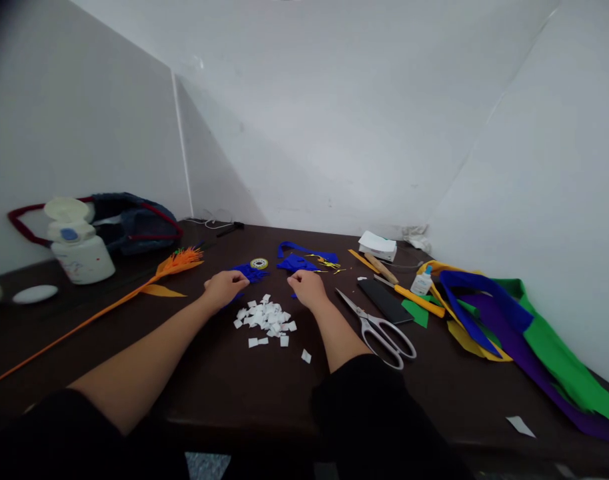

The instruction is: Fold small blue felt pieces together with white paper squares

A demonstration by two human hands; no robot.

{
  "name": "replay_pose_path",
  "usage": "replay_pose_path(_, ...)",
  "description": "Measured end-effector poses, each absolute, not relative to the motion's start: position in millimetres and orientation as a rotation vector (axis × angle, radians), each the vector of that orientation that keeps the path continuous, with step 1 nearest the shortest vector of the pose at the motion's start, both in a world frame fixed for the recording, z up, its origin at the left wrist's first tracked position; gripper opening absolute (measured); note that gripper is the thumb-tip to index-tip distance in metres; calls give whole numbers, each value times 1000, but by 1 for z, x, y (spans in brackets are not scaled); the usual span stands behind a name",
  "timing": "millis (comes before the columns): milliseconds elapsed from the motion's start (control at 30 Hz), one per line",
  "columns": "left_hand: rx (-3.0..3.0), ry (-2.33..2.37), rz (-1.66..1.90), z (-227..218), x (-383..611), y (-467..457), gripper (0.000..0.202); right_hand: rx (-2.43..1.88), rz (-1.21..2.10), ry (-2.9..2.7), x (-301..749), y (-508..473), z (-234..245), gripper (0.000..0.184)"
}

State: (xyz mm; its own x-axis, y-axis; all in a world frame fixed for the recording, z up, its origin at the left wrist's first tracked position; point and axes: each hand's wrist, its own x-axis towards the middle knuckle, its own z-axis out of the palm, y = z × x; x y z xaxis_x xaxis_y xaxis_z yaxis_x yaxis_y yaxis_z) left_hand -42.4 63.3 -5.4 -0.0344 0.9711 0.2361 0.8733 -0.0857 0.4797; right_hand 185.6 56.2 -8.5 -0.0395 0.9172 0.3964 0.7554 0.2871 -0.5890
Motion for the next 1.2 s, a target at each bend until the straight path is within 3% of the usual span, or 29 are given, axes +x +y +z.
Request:
replay_pose_path(367,1816,2161,982,-11,-76,83,24,-1629,185,-1977,196,62,-11,15)
replay_pose_path(800,2213,2002,340,-8,-81,73,18,-1740,102,-2194,208,72,-21,18)
replay_pose_path(1067,2350,1945,387,-12,-68,69,41,-1740,150,-2194,210,75,-26,14)
replay_pose_path(1200,2348,1971,474,-8,-68,68,33,-1746,132,-2167,213,76,-26,17)
